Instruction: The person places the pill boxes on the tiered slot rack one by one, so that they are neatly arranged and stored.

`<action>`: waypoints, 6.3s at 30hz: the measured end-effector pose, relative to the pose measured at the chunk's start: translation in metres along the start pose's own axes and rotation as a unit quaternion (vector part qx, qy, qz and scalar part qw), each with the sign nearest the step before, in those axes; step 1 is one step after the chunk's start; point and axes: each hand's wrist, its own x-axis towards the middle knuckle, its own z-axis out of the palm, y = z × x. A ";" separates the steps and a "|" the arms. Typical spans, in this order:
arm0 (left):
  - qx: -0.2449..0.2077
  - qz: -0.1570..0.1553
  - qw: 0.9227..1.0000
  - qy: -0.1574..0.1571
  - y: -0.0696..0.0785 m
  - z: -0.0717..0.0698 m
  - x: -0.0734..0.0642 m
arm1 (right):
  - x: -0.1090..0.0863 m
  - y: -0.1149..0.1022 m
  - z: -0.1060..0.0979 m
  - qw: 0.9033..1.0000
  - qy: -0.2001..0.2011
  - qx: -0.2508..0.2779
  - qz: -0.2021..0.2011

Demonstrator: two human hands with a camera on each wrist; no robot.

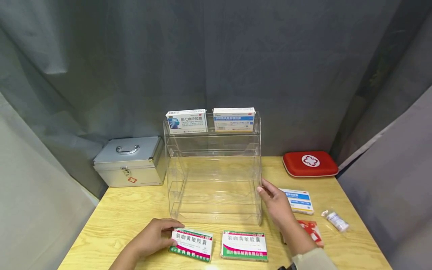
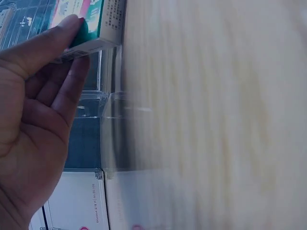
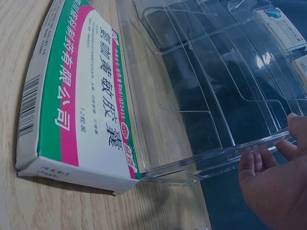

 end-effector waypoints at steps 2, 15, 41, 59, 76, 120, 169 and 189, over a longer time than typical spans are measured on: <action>0.001 0.007 1.000 0.002 0.000 -0.001 0.001 | 0.000 0.000 0.000 1.000 0.000 0.001 -0.003; 0.037 0.061 0.997 0.020 0.017 -0.011 0.000 | 0.000 0.002 0.001 1.000 -0.002 0.007 0.014; -0.026 0.186 0.956 0.224 0.084 -0.048 0.017 | 0.001 0.002 0.001 1.000 0.001 -0.002 0.009; -0.035 0.265 0.917 0.297 0.162 -0.085 0.068 | 0.001 0.004 0.002 1.000 0.004 -0.005 -0.008; 0.017 0.258 0.911 0.323 0.203 -0.106 0.118 | 0.000 0.004 0.000 1.000 0.005 -0.012 -0.007; 0.369 0.097 0.897 0.223 0.203 -0.141 0.126 | 0.001 0.007 0.002 1.000 0.004 -0.008 -0.001; -0.295 0.041 0.913 0.280 0.020 -0.034 0.082 | 0.000 0.002 0.006 0.999 0.017 -0.030 -0.005; -0.260 0.040 0.927 0.268 0.023 -0.024 0.080 | 0.006 0.013 -0.033 0.998 -0.031 -0.057 -0.024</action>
